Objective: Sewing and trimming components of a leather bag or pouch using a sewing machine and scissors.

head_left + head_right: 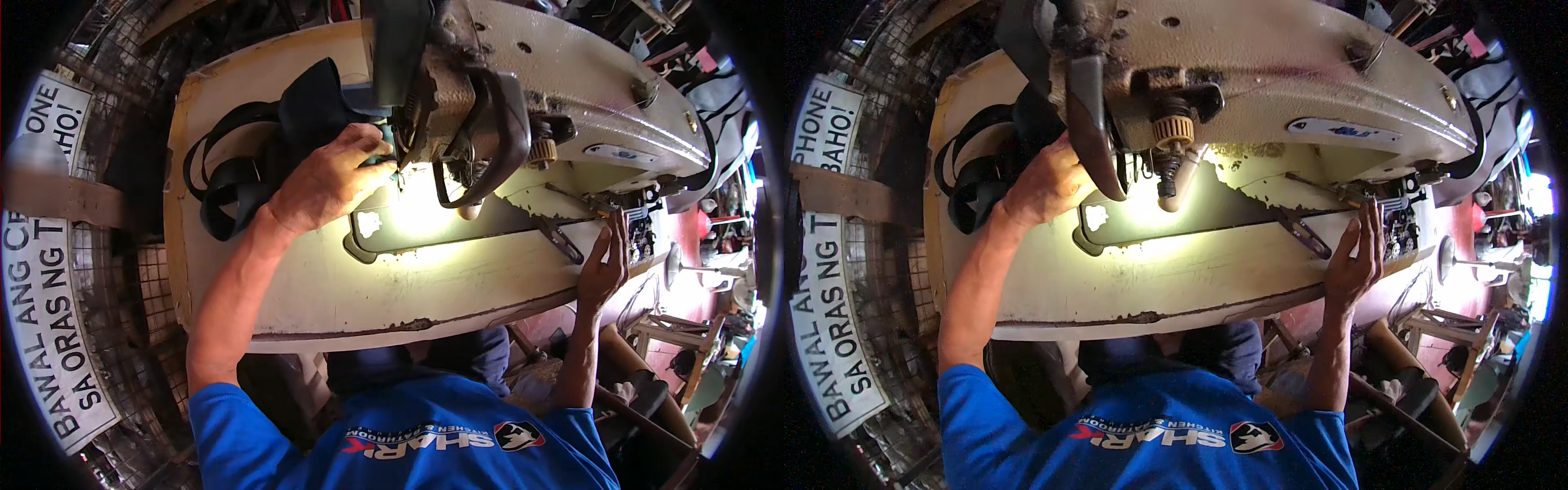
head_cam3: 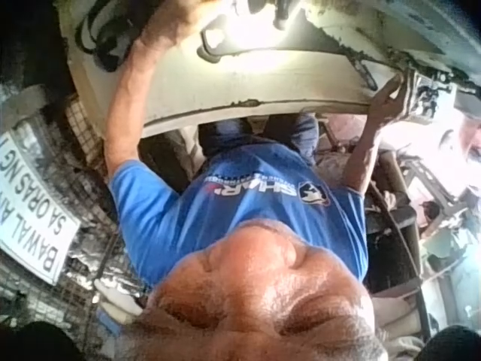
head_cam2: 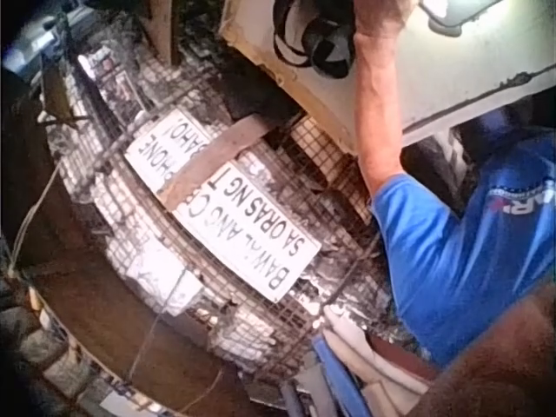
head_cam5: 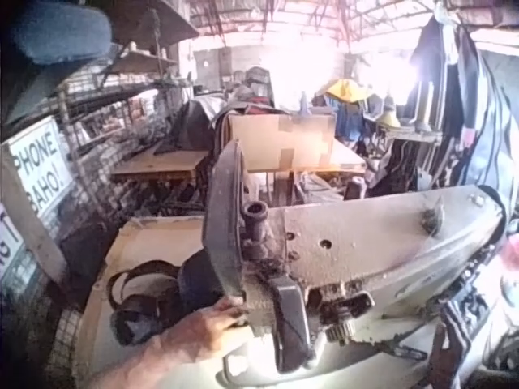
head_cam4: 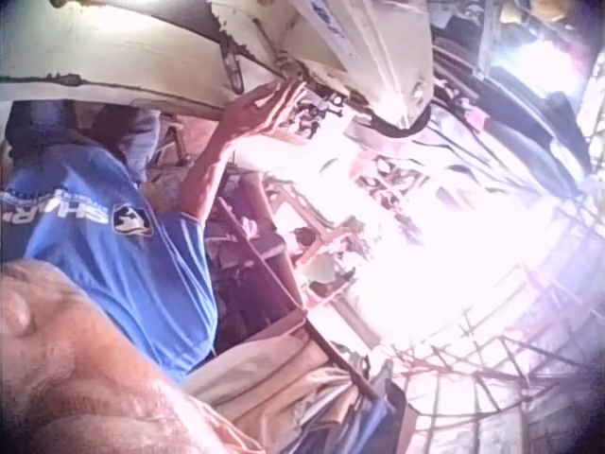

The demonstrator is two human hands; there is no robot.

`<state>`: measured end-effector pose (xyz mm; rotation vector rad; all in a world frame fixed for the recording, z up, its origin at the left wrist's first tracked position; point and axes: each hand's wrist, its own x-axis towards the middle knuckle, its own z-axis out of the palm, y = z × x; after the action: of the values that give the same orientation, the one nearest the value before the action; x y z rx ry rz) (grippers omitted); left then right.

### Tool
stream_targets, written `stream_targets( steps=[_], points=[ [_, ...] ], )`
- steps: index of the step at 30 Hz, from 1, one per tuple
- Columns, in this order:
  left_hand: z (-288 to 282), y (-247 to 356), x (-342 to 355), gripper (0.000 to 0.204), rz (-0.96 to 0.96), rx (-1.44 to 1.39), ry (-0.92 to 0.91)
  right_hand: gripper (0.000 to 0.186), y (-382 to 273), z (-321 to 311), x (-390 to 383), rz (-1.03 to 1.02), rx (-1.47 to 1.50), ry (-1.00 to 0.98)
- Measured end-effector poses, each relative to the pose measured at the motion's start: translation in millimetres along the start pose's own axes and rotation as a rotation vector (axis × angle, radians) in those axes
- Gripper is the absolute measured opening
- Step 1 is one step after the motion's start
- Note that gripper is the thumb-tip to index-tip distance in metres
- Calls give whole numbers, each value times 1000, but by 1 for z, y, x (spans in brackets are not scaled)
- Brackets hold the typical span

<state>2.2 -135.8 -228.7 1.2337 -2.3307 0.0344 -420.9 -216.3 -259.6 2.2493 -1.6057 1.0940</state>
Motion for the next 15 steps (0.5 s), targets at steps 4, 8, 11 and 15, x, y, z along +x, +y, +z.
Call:
stream_targets(
  steps=[4,8,11,15],
  points=[
    [4,-3,-2,28,11,6,40,29,-2,-1,-1,29,38,-12],
    [2,-1,-1,29,0,-15,38,29,-2,-2,-1,5,16,-15],
    [0,0,-2,29,-20,-27,-11,31,2,-2,-3,-46,13,-27],
    [-1,2,0,26,-14,-8,8,35,-1,-5,0,-64,65,-17]
  ],
)
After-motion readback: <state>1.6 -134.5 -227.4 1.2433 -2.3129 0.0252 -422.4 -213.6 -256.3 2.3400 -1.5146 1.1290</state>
